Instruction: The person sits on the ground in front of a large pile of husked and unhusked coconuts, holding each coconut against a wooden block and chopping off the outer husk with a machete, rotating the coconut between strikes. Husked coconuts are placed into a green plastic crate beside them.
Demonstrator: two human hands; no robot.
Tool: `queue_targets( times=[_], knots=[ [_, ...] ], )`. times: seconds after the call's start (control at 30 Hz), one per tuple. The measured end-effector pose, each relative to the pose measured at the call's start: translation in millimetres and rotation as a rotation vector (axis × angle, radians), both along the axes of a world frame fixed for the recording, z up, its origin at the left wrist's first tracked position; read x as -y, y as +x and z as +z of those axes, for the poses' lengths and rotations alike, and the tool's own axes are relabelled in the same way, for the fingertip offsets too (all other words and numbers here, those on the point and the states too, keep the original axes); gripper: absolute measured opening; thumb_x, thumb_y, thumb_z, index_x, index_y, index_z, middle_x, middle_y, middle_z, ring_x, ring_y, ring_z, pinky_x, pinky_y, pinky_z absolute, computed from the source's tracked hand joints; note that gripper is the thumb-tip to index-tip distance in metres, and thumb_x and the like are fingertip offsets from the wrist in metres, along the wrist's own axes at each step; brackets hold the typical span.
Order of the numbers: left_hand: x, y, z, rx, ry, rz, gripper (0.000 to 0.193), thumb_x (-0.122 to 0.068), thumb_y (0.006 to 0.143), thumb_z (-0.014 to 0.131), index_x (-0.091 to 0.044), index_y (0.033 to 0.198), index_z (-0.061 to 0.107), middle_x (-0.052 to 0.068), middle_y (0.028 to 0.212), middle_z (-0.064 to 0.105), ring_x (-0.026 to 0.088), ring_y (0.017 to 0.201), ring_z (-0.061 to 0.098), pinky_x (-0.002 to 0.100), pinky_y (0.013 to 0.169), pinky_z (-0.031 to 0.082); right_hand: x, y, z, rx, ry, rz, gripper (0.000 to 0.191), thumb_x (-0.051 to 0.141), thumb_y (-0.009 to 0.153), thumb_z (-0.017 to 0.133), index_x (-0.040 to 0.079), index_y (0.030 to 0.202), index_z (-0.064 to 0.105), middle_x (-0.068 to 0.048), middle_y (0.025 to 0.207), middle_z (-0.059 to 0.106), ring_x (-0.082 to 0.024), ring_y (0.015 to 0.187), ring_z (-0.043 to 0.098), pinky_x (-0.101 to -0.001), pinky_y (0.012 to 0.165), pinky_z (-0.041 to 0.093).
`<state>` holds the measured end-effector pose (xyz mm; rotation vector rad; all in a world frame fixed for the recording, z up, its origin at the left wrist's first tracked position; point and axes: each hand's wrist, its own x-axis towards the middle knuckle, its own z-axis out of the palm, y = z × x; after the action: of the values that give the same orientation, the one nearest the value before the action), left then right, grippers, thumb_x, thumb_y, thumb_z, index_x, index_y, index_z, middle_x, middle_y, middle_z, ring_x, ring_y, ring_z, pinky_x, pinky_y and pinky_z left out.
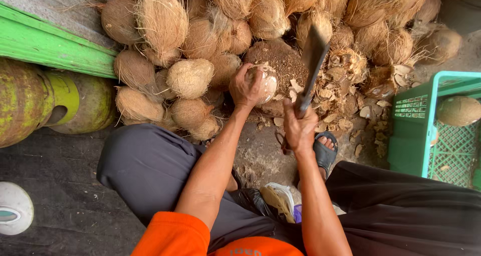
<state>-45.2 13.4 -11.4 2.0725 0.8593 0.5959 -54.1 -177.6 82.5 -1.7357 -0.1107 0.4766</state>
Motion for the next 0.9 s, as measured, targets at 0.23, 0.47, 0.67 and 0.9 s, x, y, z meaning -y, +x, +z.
queue_targets(
  times=[0.23, 0.47, 0.67, 0.9],
  knots=[
    [2, 0, 1, 0.058, -0.083, 0.006, 0.063, -0.069, 0.091, 0.052, -0.013, 0.11, 0.07, 0.01, 0.104, 0.073, 0.024, 0.094, 0.069, 0.041, 0.085, 0.054, 4, 3, -1, -0.121, -0.174, 0.08, 0.033, 0.032, 0.097, 0.067, 0.006, 0.081, 0.055, -0.001, 0.058, 0.051, -0.011, 0.047, 0.048, -0.0318, 0.042, 0.038],
    [2, 0, 5, 0.037, -0.203, 0.021, 0.061, -0.065, 0.09, 0.054, -0.011, 0.112, 0.073, 0.01, 0.099, 0.076, 0.025, 0.091, 0.074, 0.041, 0.084, 0.058, 2, 0, -13, -0.082, -0.23, 0.008, 0.03, 0.035, 0.098, 0.064, 0.009, 0.084, 0.063, 0.001, 0.062, 0.057, -0.014, 0.047, 0.05, -0.0338, 0.042, 0.045],
    [5, -4, 9, 0.035, -0.06, 0.031, 0.057, -0.059, 0.095, 0.058, -0.008, 0.114, 0.074, 0.012, 0.101, 0.076, 0.03, 0.092, 0.072, 0.04, 0.083, 0.056, 4, 0, -18, -0.051, -0.274, 0.029, 0.04, 0.032, 0.094, 0.069, 0.003, 0.07, 0.056, -0.008, 0.057, 0.052, -0.019, 0.049, 0.05, -0.0393, 0.045, 0.04],
    [4, 1, 6, -0.008, 0.013, 0.059, 0.065, -0.064, 0.091, 0.055, -0.007, 0.118, 0.073, 0.02, 0.113, 0.072, 0.038, 0.105, 0.066, 0.052, 0.089, 0.049, -6, -3, -7, -0.182, -0.349, 0.173, 0.025, 0.025, 0.096, 0.063, 0.01, 0.077, 0.058, -0.004, 0.058, 0.057, -0.015, 0.044, 0.049, -0.0402, 0.043, 0.046]
  ],
)
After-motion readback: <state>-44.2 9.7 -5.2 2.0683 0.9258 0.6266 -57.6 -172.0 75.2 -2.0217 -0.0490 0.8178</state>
